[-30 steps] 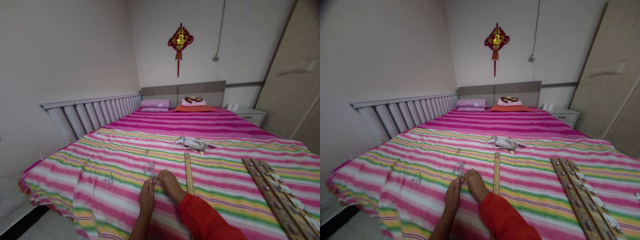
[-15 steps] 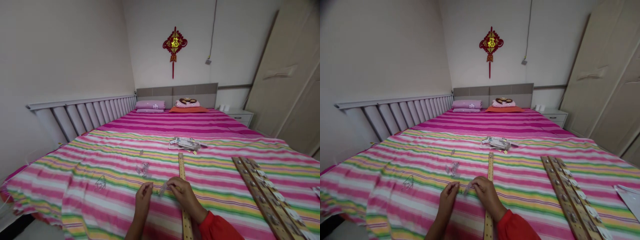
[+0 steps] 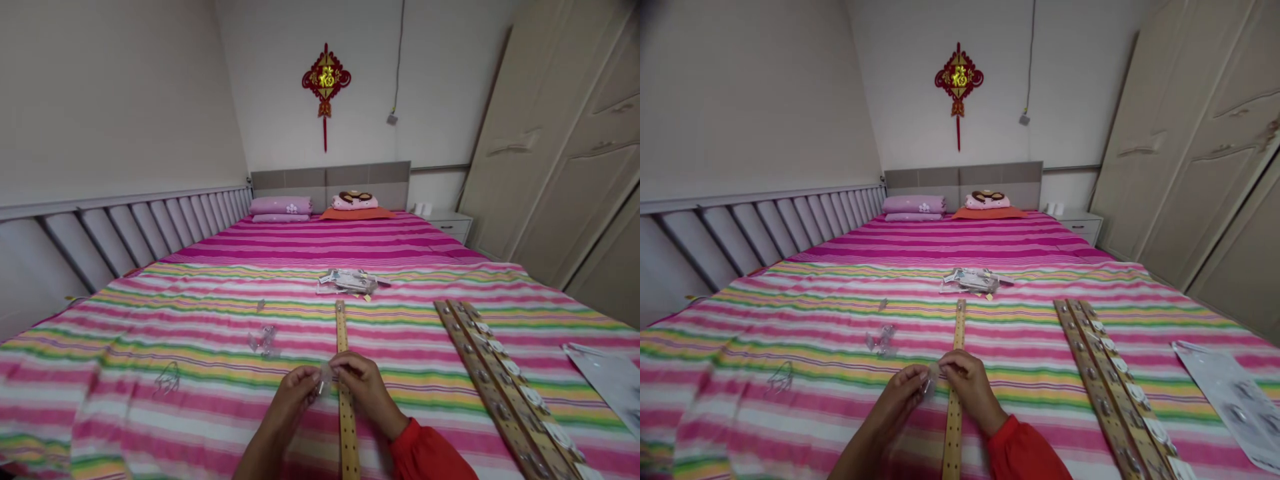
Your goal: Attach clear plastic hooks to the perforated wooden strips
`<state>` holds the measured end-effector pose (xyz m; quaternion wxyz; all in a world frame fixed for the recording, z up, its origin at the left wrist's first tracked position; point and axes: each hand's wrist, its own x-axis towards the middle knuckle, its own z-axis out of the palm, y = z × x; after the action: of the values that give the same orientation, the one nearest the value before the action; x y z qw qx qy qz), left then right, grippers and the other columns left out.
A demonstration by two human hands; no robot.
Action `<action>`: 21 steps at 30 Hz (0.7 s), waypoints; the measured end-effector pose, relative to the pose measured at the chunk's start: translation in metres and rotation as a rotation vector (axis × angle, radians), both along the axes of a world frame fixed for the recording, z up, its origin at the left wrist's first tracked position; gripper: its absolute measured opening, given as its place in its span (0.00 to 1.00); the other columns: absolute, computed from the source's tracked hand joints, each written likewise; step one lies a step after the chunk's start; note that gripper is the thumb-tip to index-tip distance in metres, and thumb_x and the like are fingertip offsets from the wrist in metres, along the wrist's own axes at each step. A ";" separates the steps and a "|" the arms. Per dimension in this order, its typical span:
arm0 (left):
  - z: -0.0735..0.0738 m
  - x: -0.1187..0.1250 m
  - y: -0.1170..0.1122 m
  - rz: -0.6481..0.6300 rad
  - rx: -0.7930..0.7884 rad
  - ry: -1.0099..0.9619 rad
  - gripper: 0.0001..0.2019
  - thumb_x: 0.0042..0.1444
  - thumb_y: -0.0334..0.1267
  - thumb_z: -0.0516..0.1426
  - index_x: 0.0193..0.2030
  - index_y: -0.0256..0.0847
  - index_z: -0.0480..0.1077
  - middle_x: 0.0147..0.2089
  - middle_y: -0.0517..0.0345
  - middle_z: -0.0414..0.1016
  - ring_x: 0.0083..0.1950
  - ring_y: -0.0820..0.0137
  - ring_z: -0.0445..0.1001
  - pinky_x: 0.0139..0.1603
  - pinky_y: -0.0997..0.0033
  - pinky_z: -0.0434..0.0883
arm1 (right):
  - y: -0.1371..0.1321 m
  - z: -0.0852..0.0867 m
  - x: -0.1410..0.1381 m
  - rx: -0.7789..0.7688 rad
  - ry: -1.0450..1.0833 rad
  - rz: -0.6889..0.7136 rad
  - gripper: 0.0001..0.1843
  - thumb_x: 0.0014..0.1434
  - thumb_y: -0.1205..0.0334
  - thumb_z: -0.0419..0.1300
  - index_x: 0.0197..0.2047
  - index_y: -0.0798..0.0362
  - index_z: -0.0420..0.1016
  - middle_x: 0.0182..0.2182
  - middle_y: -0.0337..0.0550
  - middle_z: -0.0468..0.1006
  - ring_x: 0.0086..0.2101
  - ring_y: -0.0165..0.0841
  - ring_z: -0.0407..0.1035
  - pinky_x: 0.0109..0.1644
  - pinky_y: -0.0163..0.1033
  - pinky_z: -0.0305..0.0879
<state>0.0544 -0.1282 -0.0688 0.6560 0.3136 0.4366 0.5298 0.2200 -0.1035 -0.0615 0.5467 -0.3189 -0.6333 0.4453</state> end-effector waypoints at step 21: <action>-0.011 0.064 0.117 0.272 0.209 0.255 0.13 0.33 0.43 0.65 0.25 0.37 0.71 0.22 0.59 0.74 0.26 0.71 0.71 0.31 0.71 0.68 | 0.067 -0.025 0.012 -0.466 0.375 -0.266 0.20 0.37 0.49 0.71 0.26 0.57 0.76 0.18 0.39 0.75 0.19 0.29 0.67 0.24 0.34 0.65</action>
<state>0.1184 -0.0111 -0.0796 0.4818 0.3827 0.4968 0.6120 0.2321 -0.0369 -0.0865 0.6194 -0.4280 -0.3555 0.5539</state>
